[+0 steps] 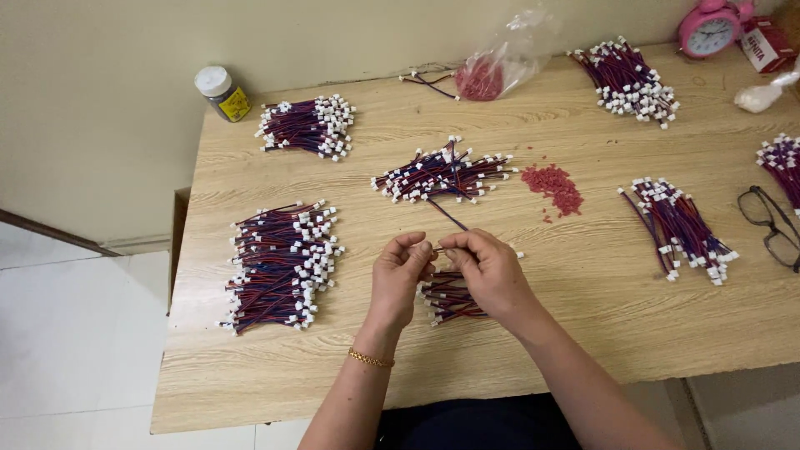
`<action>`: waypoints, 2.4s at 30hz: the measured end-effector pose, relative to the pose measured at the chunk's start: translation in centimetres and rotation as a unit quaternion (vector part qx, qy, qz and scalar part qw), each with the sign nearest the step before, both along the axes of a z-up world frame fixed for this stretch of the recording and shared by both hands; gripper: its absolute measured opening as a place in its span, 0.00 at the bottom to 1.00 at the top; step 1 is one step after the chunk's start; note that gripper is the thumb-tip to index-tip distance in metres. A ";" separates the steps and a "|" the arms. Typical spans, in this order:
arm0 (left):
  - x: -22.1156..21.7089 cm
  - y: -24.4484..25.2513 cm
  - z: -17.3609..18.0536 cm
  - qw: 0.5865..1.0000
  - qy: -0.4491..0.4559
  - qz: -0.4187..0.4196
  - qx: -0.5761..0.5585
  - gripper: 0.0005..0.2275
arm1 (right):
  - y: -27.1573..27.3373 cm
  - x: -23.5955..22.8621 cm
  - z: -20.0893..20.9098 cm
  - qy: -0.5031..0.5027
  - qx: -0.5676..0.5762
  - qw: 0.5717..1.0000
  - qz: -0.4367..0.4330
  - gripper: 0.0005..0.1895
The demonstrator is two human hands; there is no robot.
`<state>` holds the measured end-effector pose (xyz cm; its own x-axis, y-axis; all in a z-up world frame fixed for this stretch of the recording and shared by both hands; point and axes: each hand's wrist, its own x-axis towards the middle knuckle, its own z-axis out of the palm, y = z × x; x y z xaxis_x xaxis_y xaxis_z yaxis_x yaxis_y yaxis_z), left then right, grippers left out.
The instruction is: Threading small red beads onto individual electrical wires with connectors
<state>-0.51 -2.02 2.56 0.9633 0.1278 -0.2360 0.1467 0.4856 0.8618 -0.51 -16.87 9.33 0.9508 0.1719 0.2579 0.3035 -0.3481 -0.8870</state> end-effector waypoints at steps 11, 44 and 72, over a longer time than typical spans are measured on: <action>-0.1 -0.5 -0.5 0.998 -0.069 -0.010 -0.003 0.13 | -0.1 0.1 0.3 -0.229 -0.178 0.956 -0.037 0.02; -0.5 0.7 1.2 0.984 -0.145 -0.099 0.041 0.19 | -1.6 0.5 -1.8 0.061 0.065 0.994 0.070 0.05; 10.7 0.5 -5.2 0.541 -0.225 -0.020 0.810 0.08 | -16.2 8.8 -9.5 0.062 -0.315 0.921 -0.221 0.11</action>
